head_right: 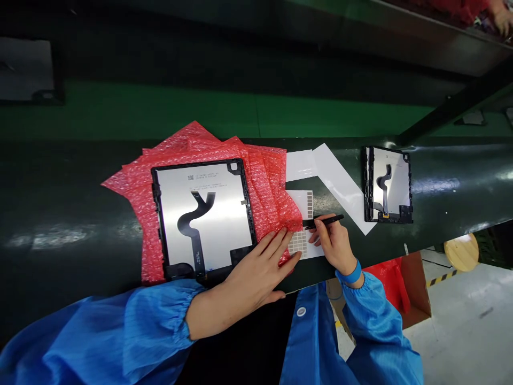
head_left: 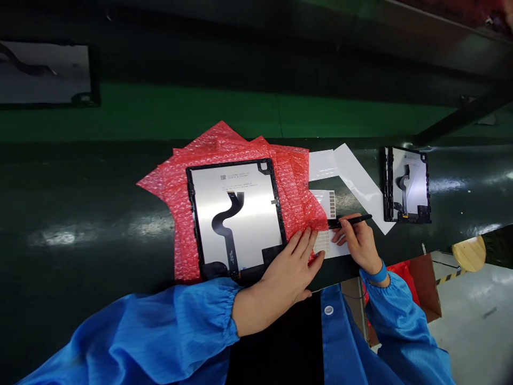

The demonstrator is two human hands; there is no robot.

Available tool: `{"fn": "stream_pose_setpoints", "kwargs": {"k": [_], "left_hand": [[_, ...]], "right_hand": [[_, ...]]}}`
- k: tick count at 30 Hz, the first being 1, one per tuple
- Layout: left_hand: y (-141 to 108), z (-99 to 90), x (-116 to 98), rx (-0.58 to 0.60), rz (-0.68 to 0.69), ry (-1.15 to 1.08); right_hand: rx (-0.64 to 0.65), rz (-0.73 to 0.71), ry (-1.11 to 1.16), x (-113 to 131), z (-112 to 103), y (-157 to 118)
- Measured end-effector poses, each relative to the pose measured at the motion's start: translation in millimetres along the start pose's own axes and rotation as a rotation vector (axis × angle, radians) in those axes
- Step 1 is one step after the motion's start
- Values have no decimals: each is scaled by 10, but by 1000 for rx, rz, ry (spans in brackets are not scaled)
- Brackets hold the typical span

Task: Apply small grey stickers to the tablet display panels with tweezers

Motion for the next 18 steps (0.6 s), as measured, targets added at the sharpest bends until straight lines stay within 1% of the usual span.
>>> {"fn": "stream_pose_setpoints", "kwargs": {"k": [9,14,18], "left_hand": [[-2,19,-3,-8,-3,5],[-10,4,9,1,-4,-9],[27,37,-1,21,3,-12]], "right_hand": [[39,41,115,-85,-4,26],[14,59,150,-118,-19,32],[-15,76,189,-153,-30,39]]}}
Point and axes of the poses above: each hand's wrist, its own y-axis towards the middle knuckle, its own z-axis out of the palm, x = y × z, the point moved 9 cm from there along y, towards the middle knuckle, and after that the axes turned 13 degrees about x, right-handed, at the moved point
